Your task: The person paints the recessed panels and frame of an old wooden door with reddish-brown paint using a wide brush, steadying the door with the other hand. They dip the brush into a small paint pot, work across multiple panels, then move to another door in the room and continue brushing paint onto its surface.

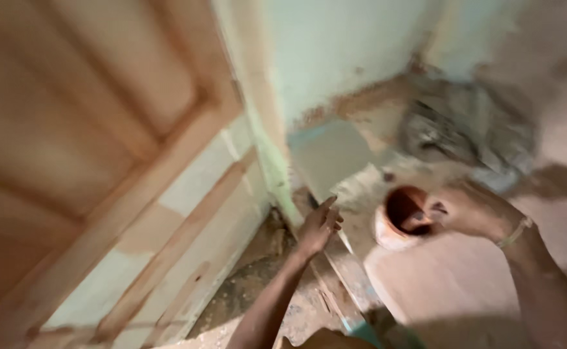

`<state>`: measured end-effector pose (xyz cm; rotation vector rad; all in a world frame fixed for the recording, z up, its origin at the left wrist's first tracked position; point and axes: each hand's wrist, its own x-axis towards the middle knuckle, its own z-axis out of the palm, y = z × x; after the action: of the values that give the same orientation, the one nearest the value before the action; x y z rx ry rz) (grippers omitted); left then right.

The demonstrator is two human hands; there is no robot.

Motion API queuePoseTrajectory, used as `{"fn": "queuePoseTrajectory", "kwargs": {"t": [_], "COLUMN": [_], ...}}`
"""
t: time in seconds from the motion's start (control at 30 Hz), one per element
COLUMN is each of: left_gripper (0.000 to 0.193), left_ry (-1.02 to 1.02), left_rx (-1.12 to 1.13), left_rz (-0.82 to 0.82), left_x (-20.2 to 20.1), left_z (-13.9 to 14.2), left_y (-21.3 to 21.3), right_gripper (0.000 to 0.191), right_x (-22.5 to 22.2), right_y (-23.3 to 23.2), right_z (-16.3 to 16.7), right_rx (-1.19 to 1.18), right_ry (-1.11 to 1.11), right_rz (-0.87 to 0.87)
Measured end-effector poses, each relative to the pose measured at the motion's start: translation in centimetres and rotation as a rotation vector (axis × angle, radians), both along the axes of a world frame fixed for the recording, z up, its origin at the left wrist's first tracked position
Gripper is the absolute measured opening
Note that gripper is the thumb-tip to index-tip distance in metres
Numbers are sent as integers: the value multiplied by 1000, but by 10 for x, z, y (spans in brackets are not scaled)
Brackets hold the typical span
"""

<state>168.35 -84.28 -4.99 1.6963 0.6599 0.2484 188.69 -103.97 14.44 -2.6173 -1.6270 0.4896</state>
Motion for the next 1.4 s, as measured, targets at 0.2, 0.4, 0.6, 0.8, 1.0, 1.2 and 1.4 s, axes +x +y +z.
{"fn": "queuePoseTrajectory", "kwargs": {"t": [0.2,0.4,0.6,0.8,1.0,1.2,1.4], "left_gripper": [58,52,60,69,76,84,84], "left_ry": [-168,-138,-36,186,308,366,378], "left_rx": [173,540,956,1215,1270,1322,1492], "left_rz": [347,618,807,879,905,943,1011], "left_x": [-76,-161,-242,-324,-384,-435,-479], "left_z": [5,29,39,61,89,116,139], "left_y": [26,50,80,109,119,125,140], "right_gripper": [17,14,12,11,11,13,16], "right_x": [6,-17,-53,-84,-118,-157,-192], "right_y": [19,53,87,119,146,179,215], "right_z": [-9,-42,-69,-84,-90,-95,-102], "right_rx": [290,439,535,608,685,770,914], "right_ry": [348,457,533,580,620,671,756], "right_rz": [-122,-123,-117,-106,-75,-23,59]}}
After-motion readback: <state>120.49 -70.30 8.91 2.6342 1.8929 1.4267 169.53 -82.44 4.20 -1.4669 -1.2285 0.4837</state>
